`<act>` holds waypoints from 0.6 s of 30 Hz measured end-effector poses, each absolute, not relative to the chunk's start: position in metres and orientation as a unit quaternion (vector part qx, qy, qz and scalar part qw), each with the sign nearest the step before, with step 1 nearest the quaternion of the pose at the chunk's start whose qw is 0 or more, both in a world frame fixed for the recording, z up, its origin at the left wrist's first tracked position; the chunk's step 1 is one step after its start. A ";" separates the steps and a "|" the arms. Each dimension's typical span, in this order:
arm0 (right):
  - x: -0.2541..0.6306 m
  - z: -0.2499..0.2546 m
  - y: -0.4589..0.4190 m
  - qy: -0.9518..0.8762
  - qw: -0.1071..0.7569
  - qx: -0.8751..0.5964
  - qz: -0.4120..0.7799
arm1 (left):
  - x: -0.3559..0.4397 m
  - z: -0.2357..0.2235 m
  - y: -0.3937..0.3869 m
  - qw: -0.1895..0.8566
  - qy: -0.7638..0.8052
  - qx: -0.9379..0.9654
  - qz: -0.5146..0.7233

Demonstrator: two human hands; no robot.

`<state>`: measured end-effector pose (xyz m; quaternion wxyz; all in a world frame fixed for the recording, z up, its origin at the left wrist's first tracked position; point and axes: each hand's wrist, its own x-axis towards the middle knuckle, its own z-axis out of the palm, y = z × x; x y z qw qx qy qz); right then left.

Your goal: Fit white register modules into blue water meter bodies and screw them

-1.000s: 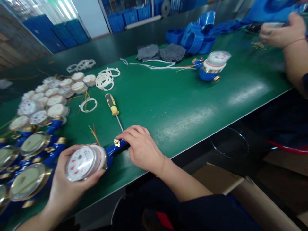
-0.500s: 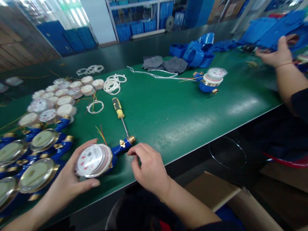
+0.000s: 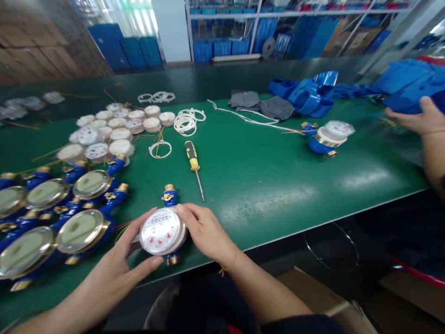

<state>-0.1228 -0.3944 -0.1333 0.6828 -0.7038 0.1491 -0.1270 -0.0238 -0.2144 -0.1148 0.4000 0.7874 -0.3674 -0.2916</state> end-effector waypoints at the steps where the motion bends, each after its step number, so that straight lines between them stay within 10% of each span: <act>1: -0.120 -0.133 -0.395 0.160 0.688 -0.698 -0.118 | -0.021 -0.114 -0.215 0.394 -0.371 0.787 -0.296; 18: -0.113 -0.130 -0.401 0.206 0.718 -0.661 -0.068 | 0.003 -0.108 -0.221 0.350 -0.426 0.779 -0.299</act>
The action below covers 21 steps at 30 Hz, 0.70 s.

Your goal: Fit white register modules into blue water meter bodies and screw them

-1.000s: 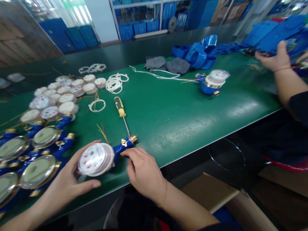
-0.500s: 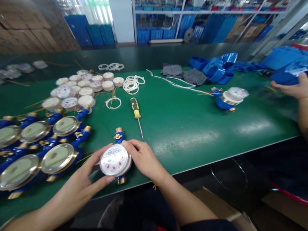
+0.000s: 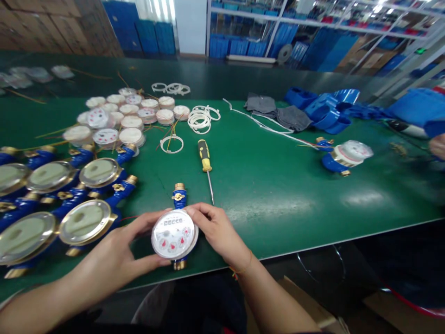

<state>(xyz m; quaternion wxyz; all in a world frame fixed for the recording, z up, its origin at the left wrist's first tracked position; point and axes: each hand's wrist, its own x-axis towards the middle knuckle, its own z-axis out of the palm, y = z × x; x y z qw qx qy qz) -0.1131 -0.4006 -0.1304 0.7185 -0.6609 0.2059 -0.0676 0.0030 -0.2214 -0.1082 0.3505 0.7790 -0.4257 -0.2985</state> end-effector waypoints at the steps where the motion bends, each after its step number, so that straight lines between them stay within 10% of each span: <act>1: -0.113 -0.129 -0.402 0.203 0.718 -0.663 -0.064 | 0.005 -0.108 -0.222 0.345 -0.432 0.781 -0.291; 21: -0.138 -0.128 -0.411 0.089 0.812 -0.577 0.015 | 0.003 -0.095 -0.229 0.411 -0.386 0.734 -0.378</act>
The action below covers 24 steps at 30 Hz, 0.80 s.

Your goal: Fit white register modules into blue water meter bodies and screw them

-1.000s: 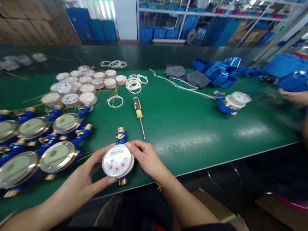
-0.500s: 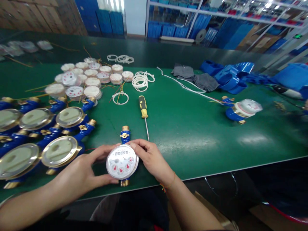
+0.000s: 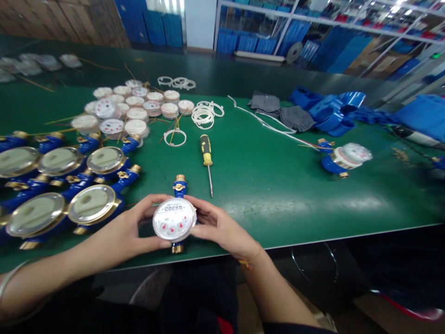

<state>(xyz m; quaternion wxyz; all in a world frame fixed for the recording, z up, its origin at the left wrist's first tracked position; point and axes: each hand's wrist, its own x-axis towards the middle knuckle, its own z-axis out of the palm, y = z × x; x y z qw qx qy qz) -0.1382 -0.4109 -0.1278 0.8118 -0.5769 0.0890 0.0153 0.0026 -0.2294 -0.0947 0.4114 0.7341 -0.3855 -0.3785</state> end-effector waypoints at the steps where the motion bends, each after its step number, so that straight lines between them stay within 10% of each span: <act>1: -0.139 -0.128 -0.410 0.082 0.815 -0.573 0.019 | 0.001 -0.096 -0.231 0.429 -0.375 0.724 -0.390; 24: -0.141 -0.127 -0.398 0.113 0.774 -0.623 0.003 | -0.015 -0.106 -0.237 0.513 -0.310 0.687 -0.411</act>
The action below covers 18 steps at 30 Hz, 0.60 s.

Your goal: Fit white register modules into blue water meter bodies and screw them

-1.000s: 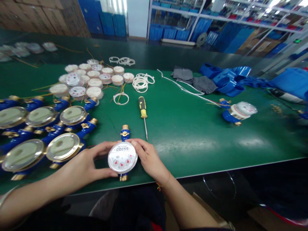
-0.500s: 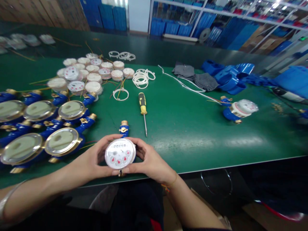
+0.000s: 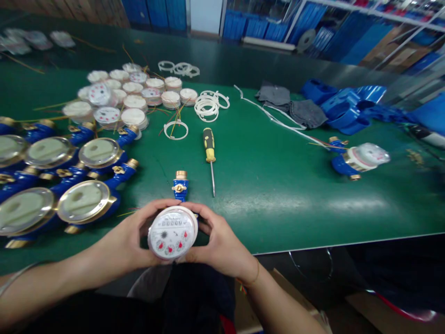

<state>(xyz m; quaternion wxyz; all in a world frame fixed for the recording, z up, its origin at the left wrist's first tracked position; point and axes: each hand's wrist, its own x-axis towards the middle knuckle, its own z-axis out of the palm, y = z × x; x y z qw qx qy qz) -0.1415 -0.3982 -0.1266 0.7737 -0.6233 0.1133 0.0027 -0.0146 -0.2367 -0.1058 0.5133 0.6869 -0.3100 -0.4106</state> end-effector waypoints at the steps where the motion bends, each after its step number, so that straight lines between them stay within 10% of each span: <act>1: -0.141 -0.127 -0.398 0.115 0.777 -0.619 0.004 | -0.013 -0.106 -0.237 0.516 -0.308 0.681 -0.418; 18: -0.129 -0.139 -0.376 0.248 0.749 -0.595 -0.149 | -0.017 -0.121 -0.231 0.572 -0.242 0.687 -0.377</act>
